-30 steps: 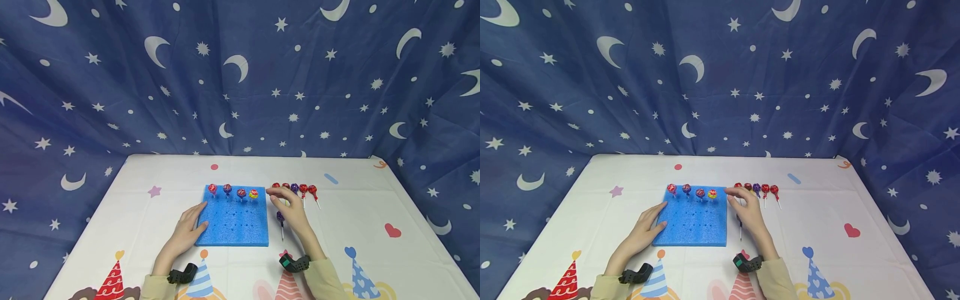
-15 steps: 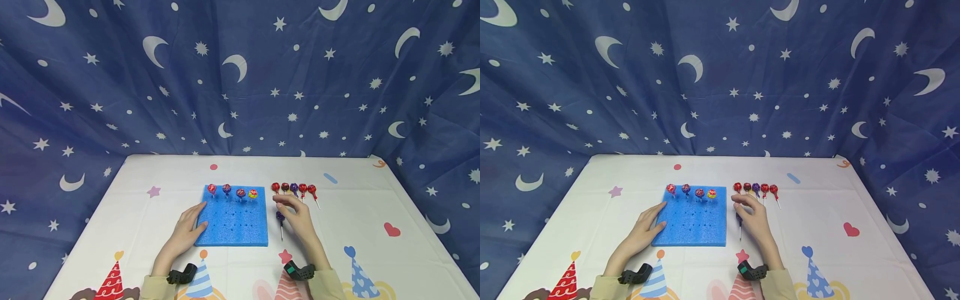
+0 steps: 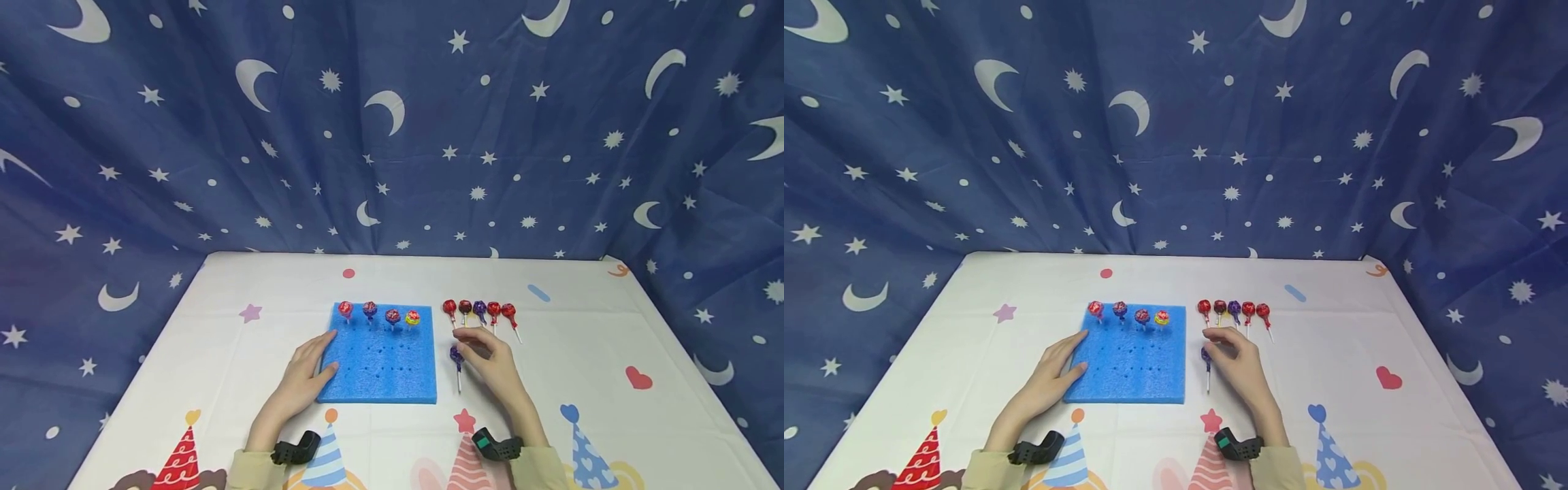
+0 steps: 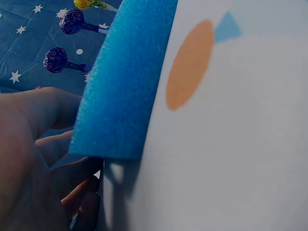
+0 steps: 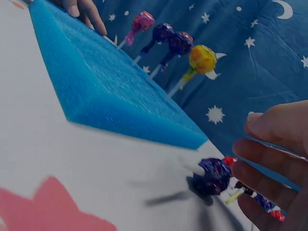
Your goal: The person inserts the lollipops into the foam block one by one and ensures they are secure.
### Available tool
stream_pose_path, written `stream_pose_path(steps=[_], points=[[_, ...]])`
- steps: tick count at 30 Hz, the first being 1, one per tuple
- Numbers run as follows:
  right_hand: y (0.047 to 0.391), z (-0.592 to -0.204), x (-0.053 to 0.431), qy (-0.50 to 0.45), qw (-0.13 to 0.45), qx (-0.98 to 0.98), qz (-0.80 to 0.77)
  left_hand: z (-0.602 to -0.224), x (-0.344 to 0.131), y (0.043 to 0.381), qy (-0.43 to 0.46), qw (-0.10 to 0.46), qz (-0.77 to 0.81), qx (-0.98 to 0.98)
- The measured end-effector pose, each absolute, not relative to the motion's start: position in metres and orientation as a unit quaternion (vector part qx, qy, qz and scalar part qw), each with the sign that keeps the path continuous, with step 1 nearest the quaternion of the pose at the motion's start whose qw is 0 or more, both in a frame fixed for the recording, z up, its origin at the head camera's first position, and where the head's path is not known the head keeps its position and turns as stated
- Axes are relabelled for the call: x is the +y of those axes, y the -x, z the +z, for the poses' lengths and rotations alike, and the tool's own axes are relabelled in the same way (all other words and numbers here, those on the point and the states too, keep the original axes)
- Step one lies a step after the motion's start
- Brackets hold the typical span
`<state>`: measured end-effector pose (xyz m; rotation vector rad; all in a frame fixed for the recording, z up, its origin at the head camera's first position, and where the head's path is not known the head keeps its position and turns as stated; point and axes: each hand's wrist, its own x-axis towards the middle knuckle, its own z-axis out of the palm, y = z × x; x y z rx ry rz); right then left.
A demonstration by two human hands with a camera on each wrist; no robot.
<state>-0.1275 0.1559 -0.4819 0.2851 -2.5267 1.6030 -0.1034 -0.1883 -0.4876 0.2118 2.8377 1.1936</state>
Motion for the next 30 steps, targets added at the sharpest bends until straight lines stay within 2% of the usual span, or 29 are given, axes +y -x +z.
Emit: stream_pose_path(steps=[18,30], points=[[0.13,-0.496,0.172,-0.098,0.047,-0.846,0.521,-0.488,-0.188,0.103,-0.068,0.034,0.389,0.918],[0.134,-0.503,0.166,-0.089,0.034,-0.889,0.448,-0.49,-0.191,0.105,-0.07,0.029,0.387,0.919]])
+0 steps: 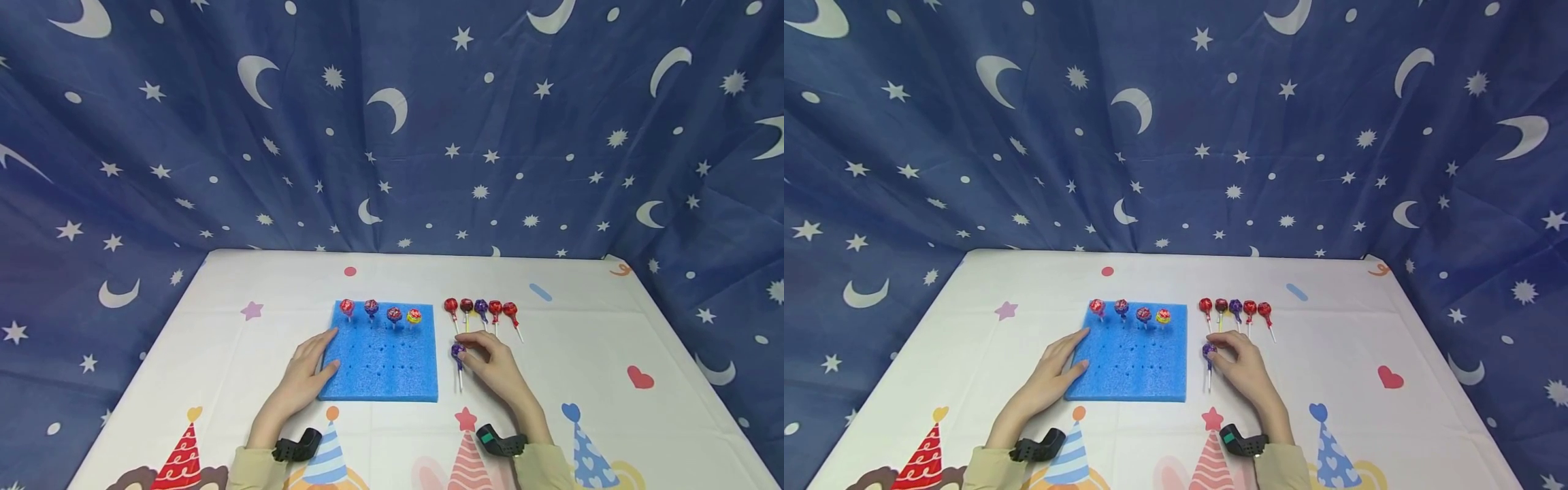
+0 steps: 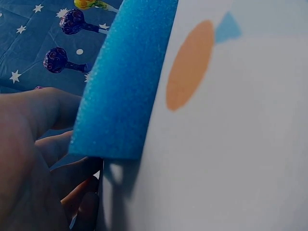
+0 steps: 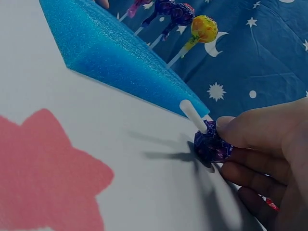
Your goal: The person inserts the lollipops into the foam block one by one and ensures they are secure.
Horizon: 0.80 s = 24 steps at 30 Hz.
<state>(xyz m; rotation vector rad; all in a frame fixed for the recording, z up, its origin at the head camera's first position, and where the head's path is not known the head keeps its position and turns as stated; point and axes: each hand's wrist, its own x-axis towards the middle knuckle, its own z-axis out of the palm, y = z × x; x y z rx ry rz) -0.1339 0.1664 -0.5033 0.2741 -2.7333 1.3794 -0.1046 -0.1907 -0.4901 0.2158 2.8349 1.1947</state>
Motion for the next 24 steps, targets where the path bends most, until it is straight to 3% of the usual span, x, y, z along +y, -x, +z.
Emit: stream_pose_path(steps=[24], points=[[0.1317,-0.4994,0.1603,-0.082,0.023,-0.892,0.443,-0.4906,-0.1905,0.1051,-0.073,0.023,0.385,0.92]])
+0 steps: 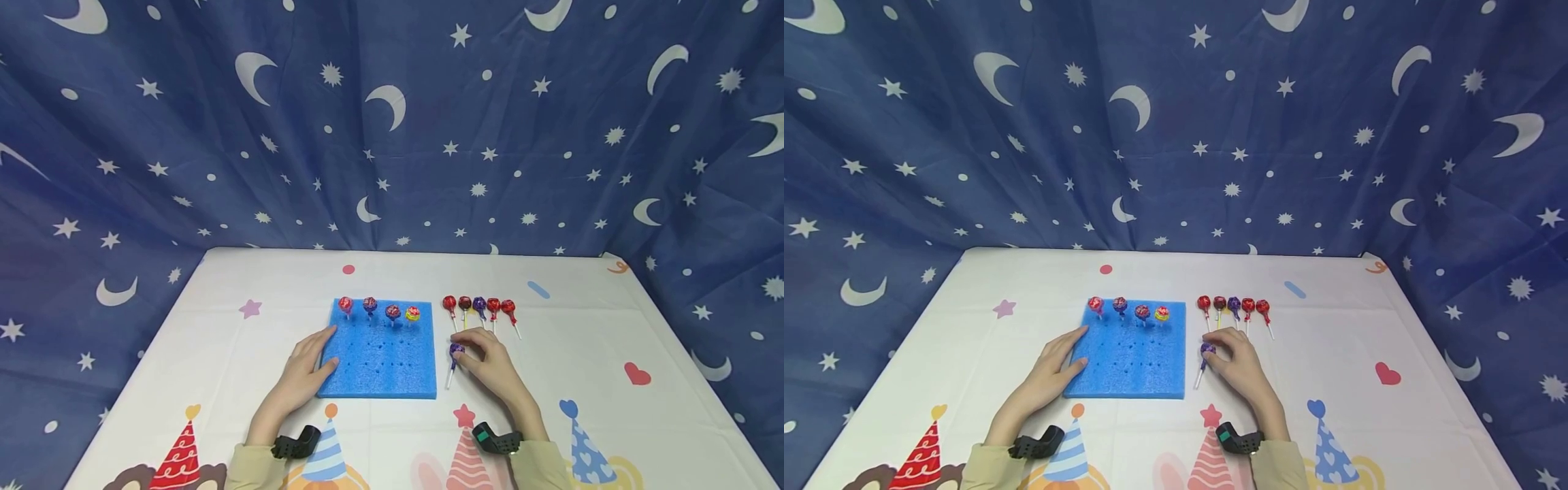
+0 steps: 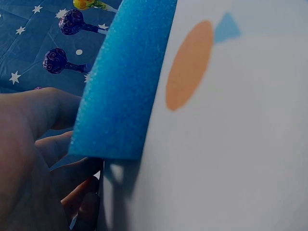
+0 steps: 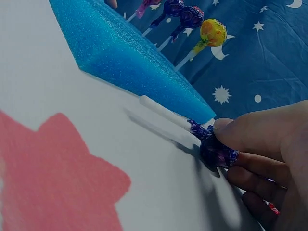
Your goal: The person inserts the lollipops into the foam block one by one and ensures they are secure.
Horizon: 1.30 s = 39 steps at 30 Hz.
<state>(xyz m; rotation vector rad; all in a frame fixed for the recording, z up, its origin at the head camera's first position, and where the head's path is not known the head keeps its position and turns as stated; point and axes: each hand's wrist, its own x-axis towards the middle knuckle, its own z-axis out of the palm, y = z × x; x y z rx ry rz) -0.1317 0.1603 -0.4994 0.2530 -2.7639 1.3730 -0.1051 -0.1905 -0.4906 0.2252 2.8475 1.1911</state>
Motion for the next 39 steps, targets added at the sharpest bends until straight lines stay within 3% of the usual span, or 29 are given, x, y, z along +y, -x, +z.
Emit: stream_pose_path(steps=[24,39], points=[[0.134,-0.497,0.157,-0.082,0.027,-0.895,0.437,-0.491,-0.193,0.105,-0.071,0.026,0.379,0.922],[0.13,-0.49,0.162,-0.067,-0.009,-0.887,0.456,-0.491,-0.19,0.105,-0.075,0.024,0.378,0.922]])
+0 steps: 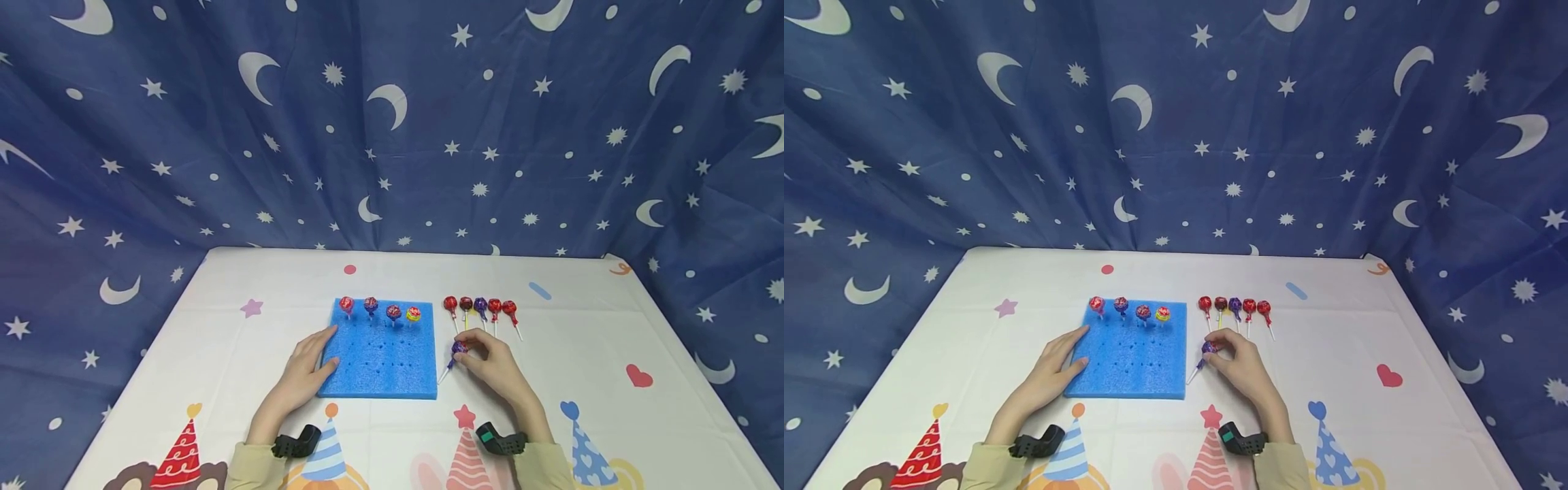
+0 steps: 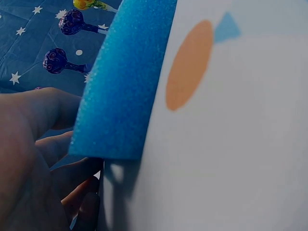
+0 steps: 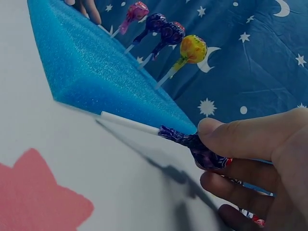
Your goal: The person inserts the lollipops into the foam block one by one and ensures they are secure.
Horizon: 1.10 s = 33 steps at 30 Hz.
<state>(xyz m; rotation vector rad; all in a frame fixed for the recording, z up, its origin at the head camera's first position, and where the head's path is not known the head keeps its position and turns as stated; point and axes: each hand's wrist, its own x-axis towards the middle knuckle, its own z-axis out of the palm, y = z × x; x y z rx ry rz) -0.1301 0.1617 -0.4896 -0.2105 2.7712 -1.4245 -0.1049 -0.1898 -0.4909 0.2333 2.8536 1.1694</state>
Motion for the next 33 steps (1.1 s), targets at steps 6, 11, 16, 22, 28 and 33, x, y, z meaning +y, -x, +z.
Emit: stream_pose_path(steps=[6,11,16,22,28,33], points=[[0.13,-0.487,0.162,0.071,0.016,0.881,-0.468,-0.492,-0.19,0.105,-0.075,0.023,0.378,0.923],[0.13,-0.484,0.162,0.077,0.023,0.864,-0.497,-0.492,-0.19,0.106,-0.073,0.023,0.381,0.921],[0.129,-0.48,0.16,0.077,0.032,0.861,-0.502,-0.491,-0.19,0.106,-0.072,0.03,0.38,0.922],[0.128,-0.476,0.158,0.077,0.034,0.865,-0.495,-0.491,-0.19,0.106,-0.073,0.031,0.377,0.923],[0.125,-0.47,0.155,0.096,0.018,0.861,-0.5,-0.491,-0.19,0.106,-0.072,0.029,0.382,0.921],[0.122,-0.463,0.151,0.116,0.011,0.853,-0.509,-0.491,-0.19,0.106,-0.072,0.026,0.383,0.921]])
